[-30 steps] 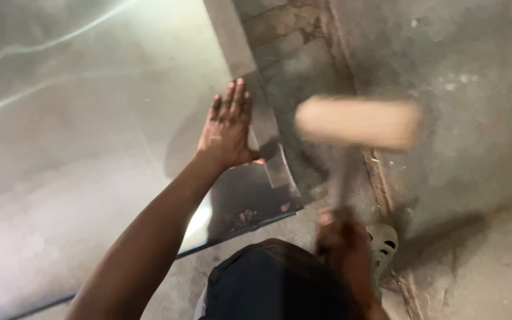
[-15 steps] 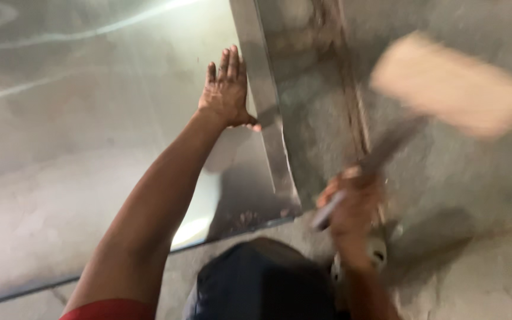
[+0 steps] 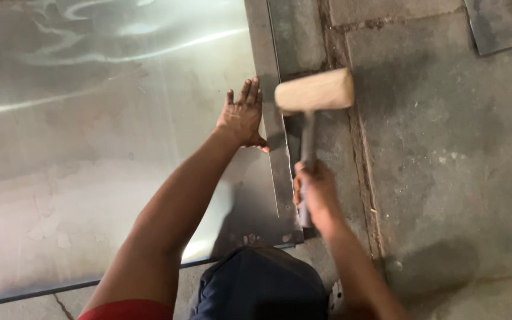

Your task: The person uses a wooden mallet to repeatedly strike a metal bar placed on a large metal sheet. The person holds the bar with one hand and strikes it with the other, moving along the length of the bar.

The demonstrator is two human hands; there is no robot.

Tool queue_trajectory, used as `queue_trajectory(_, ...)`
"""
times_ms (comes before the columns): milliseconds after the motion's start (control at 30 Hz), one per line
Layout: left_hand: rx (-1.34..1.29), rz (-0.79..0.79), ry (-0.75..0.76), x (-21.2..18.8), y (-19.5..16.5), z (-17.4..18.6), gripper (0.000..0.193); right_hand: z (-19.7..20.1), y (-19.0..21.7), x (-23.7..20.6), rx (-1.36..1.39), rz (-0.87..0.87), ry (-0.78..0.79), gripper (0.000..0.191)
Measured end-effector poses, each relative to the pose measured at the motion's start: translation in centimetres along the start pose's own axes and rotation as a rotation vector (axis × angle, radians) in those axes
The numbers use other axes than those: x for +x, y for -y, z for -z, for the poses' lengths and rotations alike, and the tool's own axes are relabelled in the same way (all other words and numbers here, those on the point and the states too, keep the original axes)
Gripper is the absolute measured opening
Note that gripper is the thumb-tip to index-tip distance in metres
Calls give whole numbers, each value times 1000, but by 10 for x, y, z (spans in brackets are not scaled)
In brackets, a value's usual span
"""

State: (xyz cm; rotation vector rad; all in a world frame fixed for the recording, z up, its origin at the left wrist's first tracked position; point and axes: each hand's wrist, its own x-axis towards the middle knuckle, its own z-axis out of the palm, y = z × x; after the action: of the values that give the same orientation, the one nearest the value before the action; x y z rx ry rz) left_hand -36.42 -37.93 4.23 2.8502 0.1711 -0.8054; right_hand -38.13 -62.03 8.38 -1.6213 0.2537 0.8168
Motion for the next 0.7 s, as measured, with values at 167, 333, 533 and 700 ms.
queue_trajectory(167,-76,35,-57,18,20,19,161,17,39,14,223,273,-215,17)
queue_trajectory(333,26,77,-20,41,34,38,160,-23,36,44,146,160,-128,11)
queue_trajectory(533,92,71,11,33,26,56,152,-21,69,63,238,280,-75,11)
queue_trajectory(700,125,80,17,29,27,64,145,-49,80,89,-20,8,8,22)
